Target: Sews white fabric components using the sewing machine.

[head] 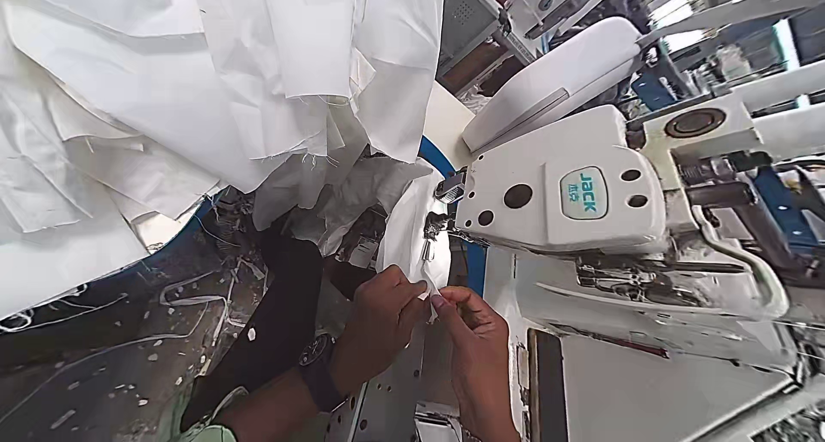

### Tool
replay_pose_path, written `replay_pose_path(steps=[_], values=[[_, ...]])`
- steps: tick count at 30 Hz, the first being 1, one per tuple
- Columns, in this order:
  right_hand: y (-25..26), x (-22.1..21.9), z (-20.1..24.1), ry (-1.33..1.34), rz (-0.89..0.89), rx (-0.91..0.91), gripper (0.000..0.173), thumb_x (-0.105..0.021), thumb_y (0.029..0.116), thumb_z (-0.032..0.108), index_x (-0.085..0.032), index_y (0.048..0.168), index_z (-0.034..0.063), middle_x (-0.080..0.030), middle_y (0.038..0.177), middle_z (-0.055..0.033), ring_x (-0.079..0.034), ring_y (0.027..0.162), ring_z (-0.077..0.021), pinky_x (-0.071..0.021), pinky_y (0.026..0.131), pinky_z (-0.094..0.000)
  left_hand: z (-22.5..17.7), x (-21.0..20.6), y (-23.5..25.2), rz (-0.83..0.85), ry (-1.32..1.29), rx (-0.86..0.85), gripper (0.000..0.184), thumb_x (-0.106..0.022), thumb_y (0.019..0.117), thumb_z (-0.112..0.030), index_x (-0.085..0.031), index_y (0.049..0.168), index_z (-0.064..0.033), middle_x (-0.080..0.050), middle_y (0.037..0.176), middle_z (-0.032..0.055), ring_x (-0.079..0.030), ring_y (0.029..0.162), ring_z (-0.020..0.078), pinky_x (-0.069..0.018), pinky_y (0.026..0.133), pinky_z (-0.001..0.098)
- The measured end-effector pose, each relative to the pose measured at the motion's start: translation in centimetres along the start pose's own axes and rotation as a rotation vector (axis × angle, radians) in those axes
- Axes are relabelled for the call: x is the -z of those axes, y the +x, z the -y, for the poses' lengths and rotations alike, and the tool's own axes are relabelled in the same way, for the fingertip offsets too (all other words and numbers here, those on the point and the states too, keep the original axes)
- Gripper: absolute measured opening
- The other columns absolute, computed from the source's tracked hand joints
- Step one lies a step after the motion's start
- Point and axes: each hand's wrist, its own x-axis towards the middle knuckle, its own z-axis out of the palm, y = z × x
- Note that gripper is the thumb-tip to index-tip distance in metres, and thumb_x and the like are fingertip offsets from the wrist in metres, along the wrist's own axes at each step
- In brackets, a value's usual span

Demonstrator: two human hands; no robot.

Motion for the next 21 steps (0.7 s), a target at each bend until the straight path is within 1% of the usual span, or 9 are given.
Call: replay_pose_path(steps=[4, 7, 10, 12, 14, 15, 17, 19, 21], values=[[-0.3, -0.2, -0.4, -0.095, -0.060, 0.161, 0.016, -0.066, 0.0813, -0.002, -0.063, 0.093, 0.0079, -0.066, 0.087, 0.0067, -0.061, 0.074, 0.0031, -0.0512, 0.067, -0.0107, 0.0, 0.0, -0.1, -0.012, 0.038, -0.024, 0.018, -0.063, 0.0902, -0.010, -0.080, 0.093, -0.0034, -0.059, 0.073, 0.0060, -0.056, 0.066, 0.0097, -0.0470, 0.062, 0.0170], [-0.3, -0.6, 0.4, 0.034, 0.022, -0.084, 0.032, -0.067, 0.0812, -0.005, -0.062, 0.112, -0.0013, -0.066, 0.077, 0.0048, -0.062, 0.066, 0.0003, -0.0529, 0.063, -0.0130, -0.1, 0.0, -0.1, -0.024, 0.066, -0.022, 0.016, -0.064, 0.0892, -0.010, -0.079, 0.091, -0.0041, -0.059, 0.076, 0.0062, -0.057, 0.068, 0.0100, -0.0474, 0.064, 0.0171], [0.0, -0.4, 0.9, 0.238, -0.011, -0.288, 0.018, -0.064, 0.0832, -0.009, -0.071, 0.098, 0.0000, -0.067, 0.068, 0.0005, -0.062, 0.058, -0.0032, -0.0529, 0.058, -0.0158, 0.0, 0.1, -0.1, -0.044, 0.075, -0.059, 0.015, -0.064, 0.0913, -0.012, -0.075, 0.087, -0.0031, -0.060, 0.078, 0.0078, -0.059, 0.073, 0.0124, -0.0492, 0.068, 0.0176], [-0.1, -0.3, 0.6, 0.157, -0.072, -0.125, 0.014, -0.065, 0.0839, -0.008, -0.072, 0.089, 0.0037, -0.066, 0.067, 0.0040, -0.060, 0.058, 0.0007, -0.0515, 0.057, -0.0128, 0.0, 0.1, -0.1, -0.058, 0.090, -0.072, 0.015, -0.065, 0.0917, -0.013, -0.075, 0.088, -0.0029, -0.062, 0.079, 0.0082, -0.060, 0.073, 0.0129, -0.0498, 0.068, 0.0179], [-0.3, -0.1, -0.4, -0.160, -0.128, 0.260, 0.009, -0.067, 0.0845, -0.002, -0.074, 0.090, 0.0017, -0.064, 0.076, 0.0055, -0.058, 0.066, 0.0057, -0.0487, 0.062, -0.0073, -0.1, 0.0, -0.2, -0.060, 0.118, -0.068, 0.017, -0.066, 0.0901, -0.014, -0.078, 0.096, -0.0022, -0.063, 0.080, 0.0088, -0.060, 0.071, 0.0132, -0.0505, 0.067, 0.0183], [-0.3, 0.0, -0.8, -0.358, -0.162, 0.449, 0.008, -0.068, 0.0841, 0.004, -0.075, 0.088, -0.0001, -0.064, 0.079, 0.0013, -0.059, 0.072, 0.0056, -0.0479, 0.067, -0.0057, -0.1, 0.0, -0.1, -0.059, 0.135, -0.072, 0.018, -0.067, 0.0889, -0.013, -0.079, 0.097, -0.0021, -0.063, 0.080, 0.0087, -0.060, 0.071, 0.0136, -0.0506, 0.066, 0.0186], [-0.6, -0.3, -1.3, -0.646, -0.182, 0.697, 0.013, -0.067, 0.0878, 0.012, -0.077, 0.084, 0.0035, -0.063, 0.079, -0.0065, -0.061, 0.080, -0.0034, -0.0466, 0.074, -0.0098, -0.2, 0.0, -0.1, -0.041, 0.153, -0.087, 0.016, -0.065, 0.0881, -0.010, -0.079, 0.091, -0.0030, -0.062, 0.078, 0.0080, -0.060, 0.072, 0.0146, -0.0506, 0.067, 0.0196], [-1.0, -0.7, -1.6, -0.728, -0.127, 0.767, 0.013, -0.065, 0.0930, 0.013, -0.075, 0.088, 0.0073, -0.064, 0.087, -0.0083, -0.062, 0.087, -0.0053, -0.0479, 0.079, -0.0092, -0.1, 0.2, 0.1, -0.011, 0.144, -0.118, 0.013, -0.064, 0.0876, -0.006, -0.076, 0.082, -0.0027, -0.061, 0.076, 0.0082, -0.060, 0.072, 0.0158, -0.0507, 0.067, 0.0207], [-1.2, -1.0, -1.7, -0.725, -0.117, 0.792, 0.012, -0.066, 0.0920, 0.011, -0.076, 0.088, 0.0067, -0.068, 0.089, -0.0097, -0.065, 0.088, -0.0044, -0.0490, 0.078, -0.0085, 0.2, 0.3, 0.2, 0.007, 0.106, -0.157, 0.014, -0.064, 0.0877, -0.004, -0.074, 0.078, -0.0014, -0.059, 0.073, 0.0083, -0.059, 0.071, 0.0161, -0.0496, 0.067, 0.0209]])
